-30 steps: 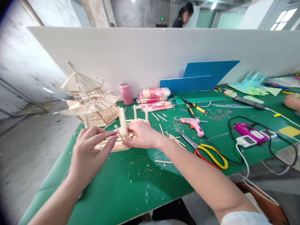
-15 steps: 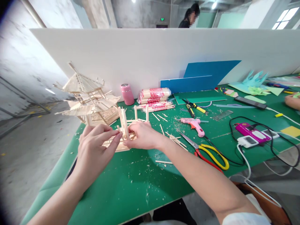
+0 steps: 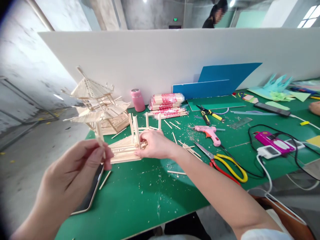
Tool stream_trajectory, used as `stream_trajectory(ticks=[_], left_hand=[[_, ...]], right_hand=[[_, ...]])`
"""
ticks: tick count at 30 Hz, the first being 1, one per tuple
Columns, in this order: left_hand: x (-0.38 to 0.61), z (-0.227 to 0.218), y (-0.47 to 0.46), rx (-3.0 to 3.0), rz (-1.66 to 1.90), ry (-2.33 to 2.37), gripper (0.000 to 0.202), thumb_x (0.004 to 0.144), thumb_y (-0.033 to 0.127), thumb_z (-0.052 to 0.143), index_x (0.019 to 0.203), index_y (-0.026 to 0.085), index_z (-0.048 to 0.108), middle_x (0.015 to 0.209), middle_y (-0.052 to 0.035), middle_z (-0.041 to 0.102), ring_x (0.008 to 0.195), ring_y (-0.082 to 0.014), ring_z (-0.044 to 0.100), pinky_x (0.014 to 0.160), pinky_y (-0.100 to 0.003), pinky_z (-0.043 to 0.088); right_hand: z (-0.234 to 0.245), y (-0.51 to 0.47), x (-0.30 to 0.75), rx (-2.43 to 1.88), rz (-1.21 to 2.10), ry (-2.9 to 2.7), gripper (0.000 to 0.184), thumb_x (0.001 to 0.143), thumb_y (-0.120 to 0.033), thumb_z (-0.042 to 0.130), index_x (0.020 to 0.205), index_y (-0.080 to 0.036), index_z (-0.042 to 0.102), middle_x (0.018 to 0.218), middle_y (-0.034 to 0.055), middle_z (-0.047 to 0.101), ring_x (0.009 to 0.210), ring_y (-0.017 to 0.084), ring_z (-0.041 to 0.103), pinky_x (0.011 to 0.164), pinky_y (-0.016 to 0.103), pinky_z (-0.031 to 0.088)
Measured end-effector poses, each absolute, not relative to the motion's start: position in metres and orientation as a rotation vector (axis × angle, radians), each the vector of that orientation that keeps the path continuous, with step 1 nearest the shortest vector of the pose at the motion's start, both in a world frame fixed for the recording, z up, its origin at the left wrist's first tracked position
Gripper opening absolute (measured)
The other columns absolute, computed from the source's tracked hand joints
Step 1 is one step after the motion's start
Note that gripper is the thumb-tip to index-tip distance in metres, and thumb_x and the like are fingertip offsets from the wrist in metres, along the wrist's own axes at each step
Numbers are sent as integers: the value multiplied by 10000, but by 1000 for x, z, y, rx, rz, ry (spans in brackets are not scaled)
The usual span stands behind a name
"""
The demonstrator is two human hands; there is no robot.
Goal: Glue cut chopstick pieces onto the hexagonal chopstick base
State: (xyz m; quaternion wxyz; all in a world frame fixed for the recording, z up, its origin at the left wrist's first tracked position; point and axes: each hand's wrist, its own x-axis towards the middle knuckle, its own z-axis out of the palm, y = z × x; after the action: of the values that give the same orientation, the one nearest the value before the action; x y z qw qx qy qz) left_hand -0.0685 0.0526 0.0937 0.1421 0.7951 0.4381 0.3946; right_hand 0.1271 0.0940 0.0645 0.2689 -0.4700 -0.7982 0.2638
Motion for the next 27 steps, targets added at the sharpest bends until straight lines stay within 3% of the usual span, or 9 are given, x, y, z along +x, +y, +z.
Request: stream_trajectory(ticks=[6,13,27], left_hand=[[-85,112,68,2730,808,1059,167,814,222,457,848,250,618,605,13,486,490,-107,458,432,-216,360],[-63,120,91,2863,303,896,260,804,178,401,673,196,624,597,-12,573,538,-130,512,494,-249,356],[-48,123,111,2847,262,733,230,793,113,427,714,160,637,663,-19,577,601,-115,507,542,-235,372]], right_hand=[[63,94,128,-1246,742,-2142,153,652,-314,628,693,-187,554,871,34,609,843,185,548,739,312,407],[60,92,127,-1205,772,-2143,155,665,-288,612,784,-190,591,895,25,628,878,183,550,771,306,421],[64,92,126,-1208,754,-2165,175,656,-179,552,824,-188,601,882,27,619,839,175,550,781,323,415]])
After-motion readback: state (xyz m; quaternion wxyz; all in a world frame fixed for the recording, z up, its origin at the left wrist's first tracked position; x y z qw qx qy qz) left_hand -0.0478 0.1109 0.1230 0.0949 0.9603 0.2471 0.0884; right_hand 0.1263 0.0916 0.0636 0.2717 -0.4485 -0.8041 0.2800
